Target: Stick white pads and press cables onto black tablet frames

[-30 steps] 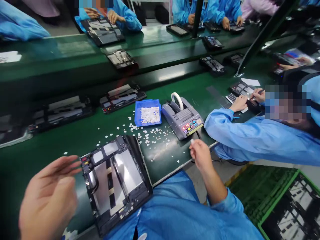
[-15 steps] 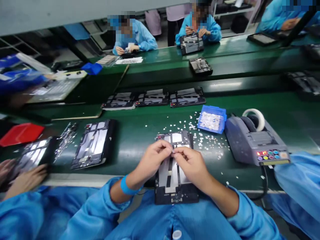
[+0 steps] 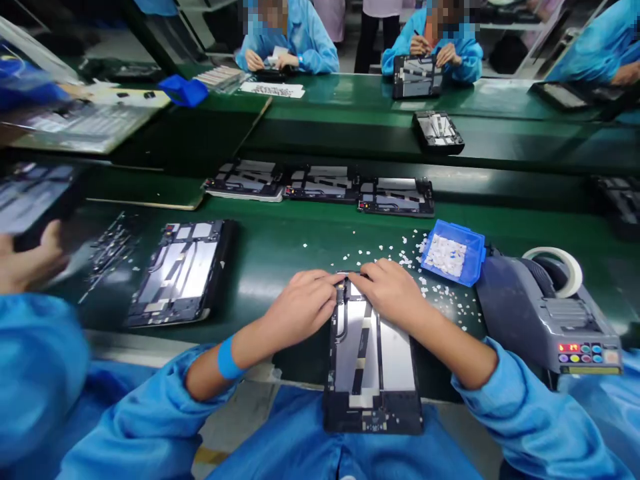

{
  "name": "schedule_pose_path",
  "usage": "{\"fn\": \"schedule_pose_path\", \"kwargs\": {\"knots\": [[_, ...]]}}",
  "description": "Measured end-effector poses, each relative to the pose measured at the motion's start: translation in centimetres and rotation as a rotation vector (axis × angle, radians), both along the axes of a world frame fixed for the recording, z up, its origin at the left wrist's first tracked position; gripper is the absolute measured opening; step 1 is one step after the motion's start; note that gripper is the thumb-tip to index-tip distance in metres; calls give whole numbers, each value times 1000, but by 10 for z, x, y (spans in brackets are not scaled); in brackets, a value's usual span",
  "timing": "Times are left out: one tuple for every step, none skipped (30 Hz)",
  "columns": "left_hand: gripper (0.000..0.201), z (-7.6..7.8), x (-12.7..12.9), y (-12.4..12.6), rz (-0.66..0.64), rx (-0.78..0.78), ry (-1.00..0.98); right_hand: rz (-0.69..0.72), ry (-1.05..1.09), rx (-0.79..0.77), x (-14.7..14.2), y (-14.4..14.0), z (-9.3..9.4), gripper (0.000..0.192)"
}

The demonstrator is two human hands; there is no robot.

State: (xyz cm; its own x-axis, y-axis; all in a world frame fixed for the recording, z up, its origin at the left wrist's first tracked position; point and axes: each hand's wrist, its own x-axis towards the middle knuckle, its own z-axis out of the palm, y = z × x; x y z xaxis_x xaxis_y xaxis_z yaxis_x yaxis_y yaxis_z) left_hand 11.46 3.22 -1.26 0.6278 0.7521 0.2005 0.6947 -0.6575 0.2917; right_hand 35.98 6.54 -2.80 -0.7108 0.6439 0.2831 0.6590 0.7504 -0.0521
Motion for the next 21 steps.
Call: {"fn": "schedule_pose_path", "kwargs": {"knots": [[17, -1, 0, 1, -13, 14, 22, 7, -20, 3, 1, 1, 0, 33], [17, 0, 0, 2, -19, 18, 32, 13, -32, 4, 2, 2, 0, 33], [17, 1, 0, 3, -24, 10, 30, 21, -39, 1, 4, 3, 0, 33], [16, 3, 0, 5, -23, -13, 11, 29, -41, -6, 5, 4, -1, 34], [15, 5, -1, 7, -13, -51, -28, 37, -40, -15, 6, 5, -1, 34], [15, 8, -1, 11, 14, -102, -84, 45, -39, -26, 7, 6, -2, 34], [15, 10, 0, 15, 54, -162, -148, 52, -39, -37, 8, 7, -3, 34], [15, 11, 1, 20, 102, -228, -211, 58, -39, -48, 9, 9, -4, 34], [14, 11, 3, 26, 149, -292, -264, 62, -38, -57, 10, 10, -5, 34], [12, 10, 5, 31, 189, -350, -303, 63, -33, -63, 10, 11, -7, 34], [12, 9, 7, 37, 216, -398, -324, 63, -24, -66, 11, 12, -9, 34], [11, 7, 9, 42, 229, -437, -329, 63, -13, -66, 11, 13, -10, 34], [11, 4, 11, 46, 232, -466, -325, 64, 0, -66, 11, 13, -12, 35], [12, 1, 13, 49, 234, -486, -316, 66, 10, -66, 12, 13, -13, 35], [13, -2, 15, 51, 237, -499, -306, 69, 18, -69, 12, 14, -14, 35], [14, -4, 16, 52, 243, -507, -298, 71, 23, -73, 12, 14, -15, 35], [15, -6, 17, 53, 252, -511, -296, 74, 26, -77, 12, 14, -16, 34], [16, -8, 18, 53, 265, -511, -298, 76, 30, -79, 12, 14, -16, 34], [15, -9, 18, 53, 278, -510, -303, 77, 36, -78, 12, 14, -16, 34], [15, -10, 18, 53, 288, -511, -308, 78, 45, -75, 12, 14, -16, 34], [14, -10, 18, 53, 295, -514, -313, 78, 54, -71, 11, 14, -16, 34]]}}
